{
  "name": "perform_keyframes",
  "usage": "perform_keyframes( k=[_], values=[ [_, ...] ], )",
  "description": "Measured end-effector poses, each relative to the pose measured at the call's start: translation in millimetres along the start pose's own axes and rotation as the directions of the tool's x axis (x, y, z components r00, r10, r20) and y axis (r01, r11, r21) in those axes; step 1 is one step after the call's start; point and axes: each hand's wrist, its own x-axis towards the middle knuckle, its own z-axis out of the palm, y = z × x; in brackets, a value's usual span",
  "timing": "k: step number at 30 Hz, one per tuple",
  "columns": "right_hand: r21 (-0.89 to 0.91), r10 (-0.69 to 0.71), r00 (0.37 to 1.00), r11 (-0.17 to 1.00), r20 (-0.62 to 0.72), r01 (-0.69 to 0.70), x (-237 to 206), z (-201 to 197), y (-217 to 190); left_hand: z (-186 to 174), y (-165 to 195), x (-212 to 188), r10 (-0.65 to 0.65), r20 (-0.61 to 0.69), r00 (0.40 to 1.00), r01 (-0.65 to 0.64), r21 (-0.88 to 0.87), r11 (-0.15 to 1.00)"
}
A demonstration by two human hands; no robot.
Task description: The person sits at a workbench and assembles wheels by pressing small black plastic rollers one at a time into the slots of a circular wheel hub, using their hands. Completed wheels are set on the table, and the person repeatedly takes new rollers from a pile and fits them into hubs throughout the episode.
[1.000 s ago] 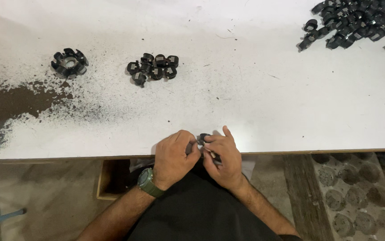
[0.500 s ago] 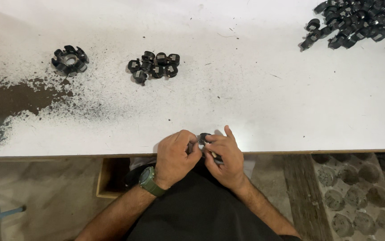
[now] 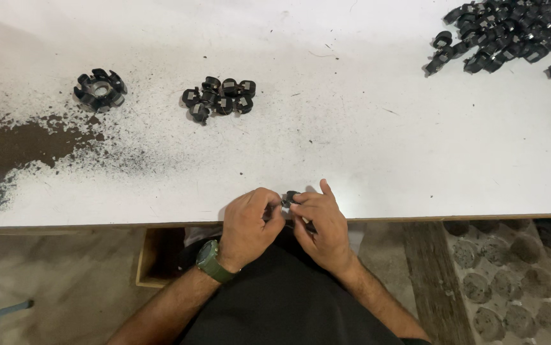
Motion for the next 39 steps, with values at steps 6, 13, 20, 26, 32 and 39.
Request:
perform_keyframes(
  k=[6, 13, 20, 26, 32, 39],
  values=[
    [-0.111, -0.064, 0.997, 0.992, 0.04, 0.068, 8.6, -17.3, -2.6, -5.0, -2.3, -0.3, 0.008, -0.008, 1.0, -0.009, -0.148, 0.989],
    [-0.404, 0.127, 0.971, 0.914, 0.202, -0.035, 28.4, -22.4, 29.4, -5.9, -26.0, 0.3, -0.129, 0.042, 0.991, 0.129, -0.587, 0.799],
    [-0.458, 0.32, 0.89, 0.771, -0.323, -0.443, 23.9, -98.3, 83.8, -35.8, -47.9, -9.4, -0.144, 0.048, 0.988, 0.151, -0.408, 0.9],
    [-0.283, 0.394, 0.892, 0.849, -0.223, -0.446, 28.1, -86.3, 61.3, -131.3, -73.8, -17.6, -0.209, 0.106, 0.972, 0.093, 0.646, 0.758],
    [-0.378, 0.089, 0.992, 0.924, 0.086, -0.05, 106.5, -86.0, 62.1, -184.7, -77.2, -25.0, -0.091, -0.192, 0.977, 0.205, 0.747, 0.633],
    [-0.58, 0.095, 0.92, 0.799, 0.381, 0.158, 253.0, -50.2, 118.3, -138.3, -103.2, -1.3, -0.003, -0.064, 0.998, 0.038, 0.564, 0.825]
  ],
)
